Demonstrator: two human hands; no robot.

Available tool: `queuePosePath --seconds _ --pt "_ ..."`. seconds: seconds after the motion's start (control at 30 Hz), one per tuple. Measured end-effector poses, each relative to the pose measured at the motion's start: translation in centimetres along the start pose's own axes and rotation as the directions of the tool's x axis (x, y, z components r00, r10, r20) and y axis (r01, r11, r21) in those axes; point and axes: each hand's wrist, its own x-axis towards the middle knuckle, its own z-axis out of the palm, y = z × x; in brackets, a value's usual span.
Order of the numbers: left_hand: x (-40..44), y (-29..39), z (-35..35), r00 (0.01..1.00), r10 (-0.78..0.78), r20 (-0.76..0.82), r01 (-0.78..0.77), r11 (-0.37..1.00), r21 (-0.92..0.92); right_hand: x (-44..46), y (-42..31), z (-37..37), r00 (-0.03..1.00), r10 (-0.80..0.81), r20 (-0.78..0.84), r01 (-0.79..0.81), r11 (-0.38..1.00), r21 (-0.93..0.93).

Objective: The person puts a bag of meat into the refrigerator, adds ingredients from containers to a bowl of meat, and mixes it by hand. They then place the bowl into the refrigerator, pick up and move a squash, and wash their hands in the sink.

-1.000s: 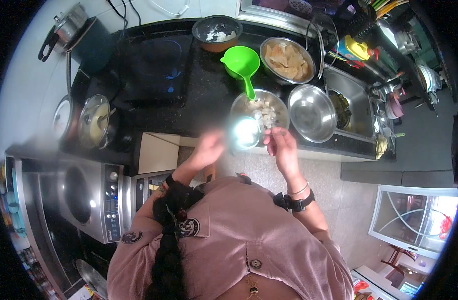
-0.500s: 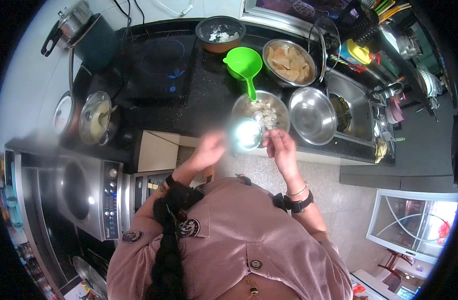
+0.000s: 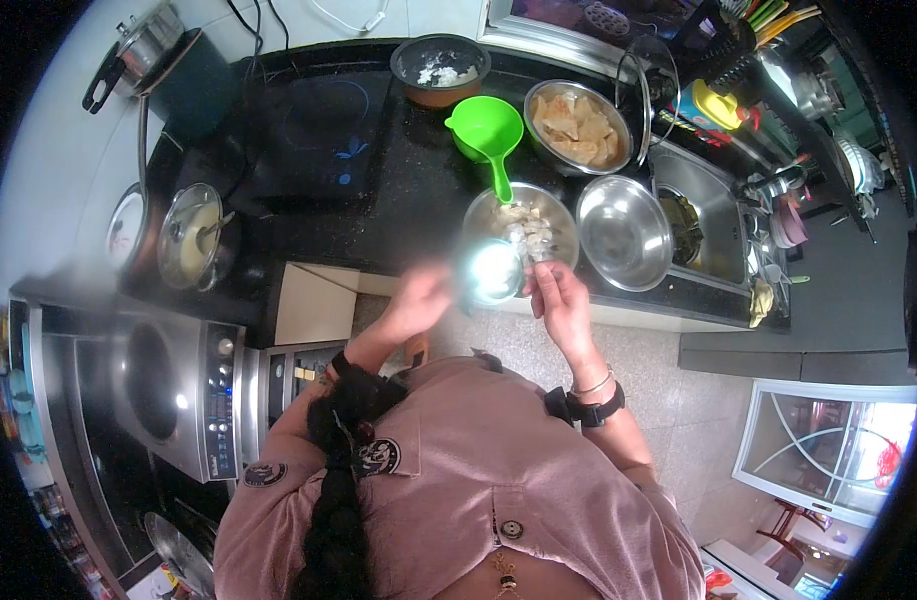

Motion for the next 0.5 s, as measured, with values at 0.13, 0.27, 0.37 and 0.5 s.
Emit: queuePosePath --seconds 0.13,0.27,0.37,0.5 --pt "-0.06 -0.43 0.13 0.999 0.025 -0.025 -0.024 0.999 0.044 0.09 0.11 -0.1 0.998 0.07 -0.003 -0.07 0.992 0.103" --pt "-0.01 0.06 0.06 1.0 0.025 -0.009 -0.024 0.998 0.05 0.02 0.05 0.2 0.998 0.066 0.021 -0.067 0.994 0.089" --pt "0.0 -0.41 -0.1 0.996 0.084 -0.003 -0.084 0.993 0.089 0.03 0.08 0.3 0.996 0.083 0.031 -0.086 0.99 0.11" --pt "-0.14 -0.34 -0.02 0.998 0.07 -0.008 -0.069 0.994 0.079 0.08 0.01 0.13 0.991 0.131 0.028 -0.134 0.973 0.188"
